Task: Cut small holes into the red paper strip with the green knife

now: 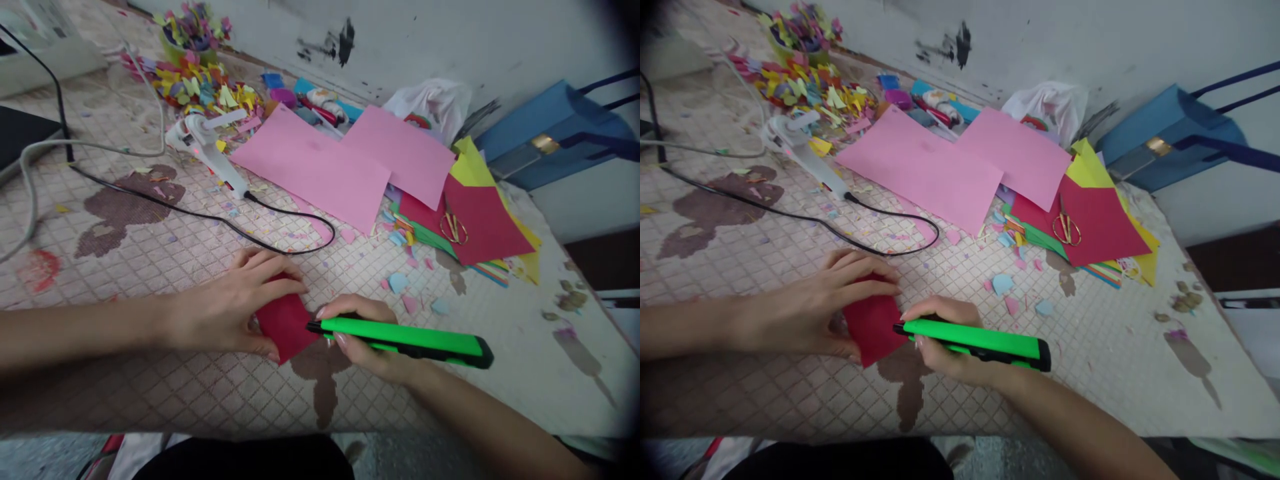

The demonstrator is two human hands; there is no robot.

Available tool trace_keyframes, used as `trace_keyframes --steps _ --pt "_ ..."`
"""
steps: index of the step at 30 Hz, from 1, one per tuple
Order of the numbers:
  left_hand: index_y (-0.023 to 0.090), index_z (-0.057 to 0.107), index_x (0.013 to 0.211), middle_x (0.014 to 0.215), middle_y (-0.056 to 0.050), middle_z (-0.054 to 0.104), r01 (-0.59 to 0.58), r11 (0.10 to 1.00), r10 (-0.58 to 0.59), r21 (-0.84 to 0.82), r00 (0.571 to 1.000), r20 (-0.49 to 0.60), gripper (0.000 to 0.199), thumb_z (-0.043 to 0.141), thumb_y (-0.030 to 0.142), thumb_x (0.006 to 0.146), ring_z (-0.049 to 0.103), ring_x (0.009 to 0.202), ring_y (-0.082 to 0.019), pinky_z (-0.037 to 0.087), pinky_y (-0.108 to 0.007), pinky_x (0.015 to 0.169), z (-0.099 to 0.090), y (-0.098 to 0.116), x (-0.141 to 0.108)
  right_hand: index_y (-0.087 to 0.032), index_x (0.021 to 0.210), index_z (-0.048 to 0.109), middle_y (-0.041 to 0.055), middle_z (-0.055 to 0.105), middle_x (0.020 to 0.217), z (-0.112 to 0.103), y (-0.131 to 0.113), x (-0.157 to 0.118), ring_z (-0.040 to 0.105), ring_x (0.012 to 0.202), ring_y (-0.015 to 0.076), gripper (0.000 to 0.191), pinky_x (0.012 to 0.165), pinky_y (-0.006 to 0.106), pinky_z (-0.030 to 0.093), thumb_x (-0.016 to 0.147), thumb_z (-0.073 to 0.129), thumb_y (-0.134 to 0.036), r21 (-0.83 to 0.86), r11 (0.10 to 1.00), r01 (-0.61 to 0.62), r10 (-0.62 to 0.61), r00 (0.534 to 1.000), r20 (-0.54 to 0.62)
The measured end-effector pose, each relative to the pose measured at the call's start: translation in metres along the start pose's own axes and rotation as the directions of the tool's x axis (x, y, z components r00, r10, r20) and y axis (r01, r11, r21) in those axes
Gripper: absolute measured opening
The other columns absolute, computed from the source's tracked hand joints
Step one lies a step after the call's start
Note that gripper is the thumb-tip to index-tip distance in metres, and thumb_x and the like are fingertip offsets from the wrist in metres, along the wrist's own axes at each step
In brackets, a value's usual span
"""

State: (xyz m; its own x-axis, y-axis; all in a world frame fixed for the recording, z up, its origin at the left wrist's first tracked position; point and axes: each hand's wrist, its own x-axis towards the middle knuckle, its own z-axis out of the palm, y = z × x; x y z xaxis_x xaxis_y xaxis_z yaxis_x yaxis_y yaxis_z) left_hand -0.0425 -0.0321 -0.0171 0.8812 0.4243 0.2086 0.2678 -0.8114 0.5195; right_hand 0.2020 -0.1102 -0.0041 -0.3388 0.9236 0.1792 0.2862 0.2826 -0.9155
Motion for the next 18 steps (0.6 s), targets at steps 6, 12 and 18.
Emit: trace_keyframes --steps 6,12,18 --pt "0.027 0.056 0.123 0.128 -0.006 0.057 0.0 1.0 0.001 -0.031 1.0 0.024 0.056 0.079 0.046 0.076 0.046 0.12 -0.03 0.027 -0.045 0.102 -0.0018 0.0003 0.0014 -0.02 0.094 0.069 0.0021 0.072 0.074 0.0051 -0.0037 -0.0027 0.066 0.058 0.0127 0.019 0.053 0.024 0.052 0.08 0.058 -0.013 -0.015 1.0 0.013 -0.013 1.0 0.01" --pt "0.027 0.06 0.12 0.126 -0.006 0.057 -0.005 1.0 0.005 -0.026 1.0 0.005 0.05 0.075 0.049 0.079 0.046 0.118 -0.029 0.029 -0.045 0.1 0.0007 -0.0017 -0.0002 -0.021 0.096 0.068 0.0012 0.07 0.075 0.0052 -0.0036 -0.0051 0.065 0.059 0.0131 0.021 0.054 0.025 0.052 0.08 0.058 -0.013 0.002 1.0 -0.005 0.005 0.999 0.051" --pt "0.027 0.059 0.118 0.125 -0.006 0.056 -0.019 1.0 0.019 0.002 1.0 0.014 0.049 0.076 0.048 0.077 0.046 0.117 -0.029 0.026 -0.046 0.101 0.001 -0.0029 -0.0002 -0.022 0.1 0.069 0.0027 0.072 0.084 0.0004 0.0018 -0.0035 0.068 0.07 0.0151 0.021 0.06 0.026 0.053 0.081 0.061 -0.016 0.018 1.0 0.017 -0.019 0.992 0.123"
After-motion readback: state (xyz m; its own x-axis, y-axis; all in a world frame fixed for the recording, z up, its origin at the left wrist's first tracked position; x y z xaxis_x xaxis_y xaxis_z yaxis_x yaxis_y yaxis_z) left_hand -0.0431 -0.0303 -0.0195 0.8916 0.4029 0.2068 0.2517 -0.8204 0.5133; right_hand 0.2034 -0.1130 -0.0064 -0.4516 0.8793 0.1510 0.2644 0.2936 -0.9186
